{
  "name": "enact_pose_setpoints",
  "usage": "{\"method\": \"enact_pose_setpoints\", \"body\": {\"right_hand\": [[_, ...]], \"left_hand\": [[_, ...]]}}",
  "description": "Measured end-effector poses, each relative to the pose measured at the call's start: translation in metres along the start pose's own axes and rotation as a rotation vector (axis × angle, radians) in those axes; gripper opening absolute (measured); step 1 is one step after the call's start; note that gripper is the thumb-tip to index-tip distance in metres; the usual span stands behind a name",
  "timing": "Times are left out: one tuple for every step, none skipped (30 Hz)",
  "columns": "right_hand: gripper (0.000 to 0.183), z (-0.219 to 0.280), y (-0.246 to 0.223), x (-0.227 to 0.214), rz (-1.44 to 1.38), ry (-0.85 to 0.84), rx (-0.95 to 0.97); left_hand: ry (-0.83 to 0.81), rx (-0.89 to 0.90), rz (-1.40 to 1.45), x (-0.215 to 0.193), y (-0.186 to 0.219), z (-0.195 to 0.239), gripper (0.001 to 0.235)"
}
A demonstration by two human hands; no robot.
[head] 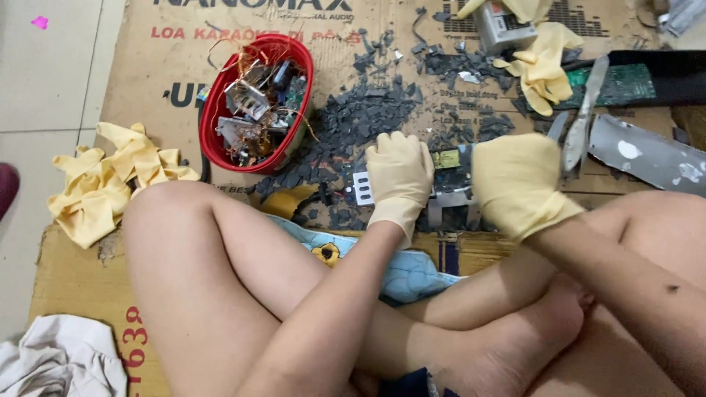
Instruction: The person sits on a cardboard sheet on the floor and uses a screwdriver to disassemble a small electronic device. They remove screws and separate the casing, placing the disassembled parts into a red bucket nearby.
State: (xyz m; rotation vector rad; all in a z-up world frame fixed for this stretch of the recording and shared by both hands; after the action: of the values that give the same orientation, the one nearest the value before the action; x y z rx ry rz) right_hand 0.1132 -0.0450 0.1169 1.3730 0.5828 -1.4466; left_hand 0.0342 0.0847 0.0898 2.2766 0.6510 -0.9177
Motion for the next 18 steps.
{"method": "enact_pose_setpoints", "body": {"right_hand": [[0.035,0.001,0.0,0.0,0.002,-0.001,-0.008],[0.039,0.003,0.008,0.005,-0.016,-0.061,0.033],[0.043,0.005,0.016,0.009,-0.034,-0.121,0.076],[0.043,0.005,0.018,0.007,-0.023,-0.117,0.07],[0.046,0.007,0.025,0.012,-0.04,-0.176,0.11],[0.05,0.012,0.029,0.018,-0.063,-0.239,0.153],[0.05,0.009,0.032,0.028,-0.059,-0.241,0.15],[0.052,0.008,0.031,0.036,-0.098,-0.158,0.167],[0.053,0.007,0.029,0.043,-0.138,-0.077,0.185],[0.053,0.006,0.025,0.044,-0.134,-0.083,0.162],[0.041,0.004,0.019,0.045,-0.077,-0.105,0.092],[0.03,0.006,0.019,0.045,-0.024,-0.121,0.056],[0.03,0.0,0.02,0.029,-0.025,-0.12,0.067],[0.051,-0.001,0.02,0.02,-0.012,-0.18,0.109],[0.074,-0.002,0.02,0.01,0.001,-0.24,0.151],[0.074,-0.006,0.02,0.014,0.004,-0.241,0.152],[0.068,-0.012,0.017,0.013,0.011,-0.179,0.119],[0.063,-0.018,0.019,0.009,0.025,-0.11,0.094]], "left_hand": [[0.0,-0.008,-0.004,-0.003,-0.002,0.002,0.019],[-0.002,-0.012,-0.015,-0.003,-0.001,0.001,0.019],[-0.003,-0.017,-0.025,-0.004,0.001,0.0,0.019],[0.004,-0.027,-0.024,-0.01,0.002,-0.002,0.019],[-0.103,-0.067,-0.032,-0.006,0.0,-0.003,0.019],[-0.217,-0.101,-0.041,-0.001,-0.003,0.0,0.021],[-0.217,-0.106,-0.04,-0.001,0.0,-0.005,0.021],[-0.229,-0.116,-0.029,-0.001,-0.001,-0.004,0.022],[-0.242,-0.125,-0.017,-0.002,-0.004,-0.004,0.024],[-0.245,-0.146,-0.029,-0.002,-0.009,0.0,0.024],[-0.223,-0.144,-0.022,-0.004,-0.011,0.001,0.022],[-0.198,-0.111,0.002,-0.004,-0.004,-0.002,0.021],[-0.198,-0.102,0.008,-0.002,-0.002,-0.005,0.021],[-0.199,-0.105,-0.011,-0.002,-0.003,-0.004,0.021],[-0.2,-0.107,-0.03,-0.002,-0.004,-0.002,0.021],[-0.2,-0.109,-0.027,-0.001,-0.005,0.0,0.021],[-0.203,-0.109,-0.017,-0.001,-0.006,0.001,0.021],[-0.197,-0.108,0.0,0.0,-0.004,-0.002,0.02]]}}
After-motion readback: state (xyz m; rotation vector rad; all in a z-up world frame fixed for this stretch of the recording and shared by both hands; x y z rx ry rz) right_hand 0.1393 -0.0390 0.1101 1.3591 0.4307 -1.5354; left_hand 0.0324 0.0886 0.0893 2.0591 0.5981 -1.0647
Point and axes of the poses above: each hand's wrist, its own z-axis away from the middle knuckle, its own x-axis out of the palm, y = z × x, the point moved 9 cm from there along -z, towards the middle knuckle, and after that the axes turned 10 degrees about -x, right-handed, at the moved point
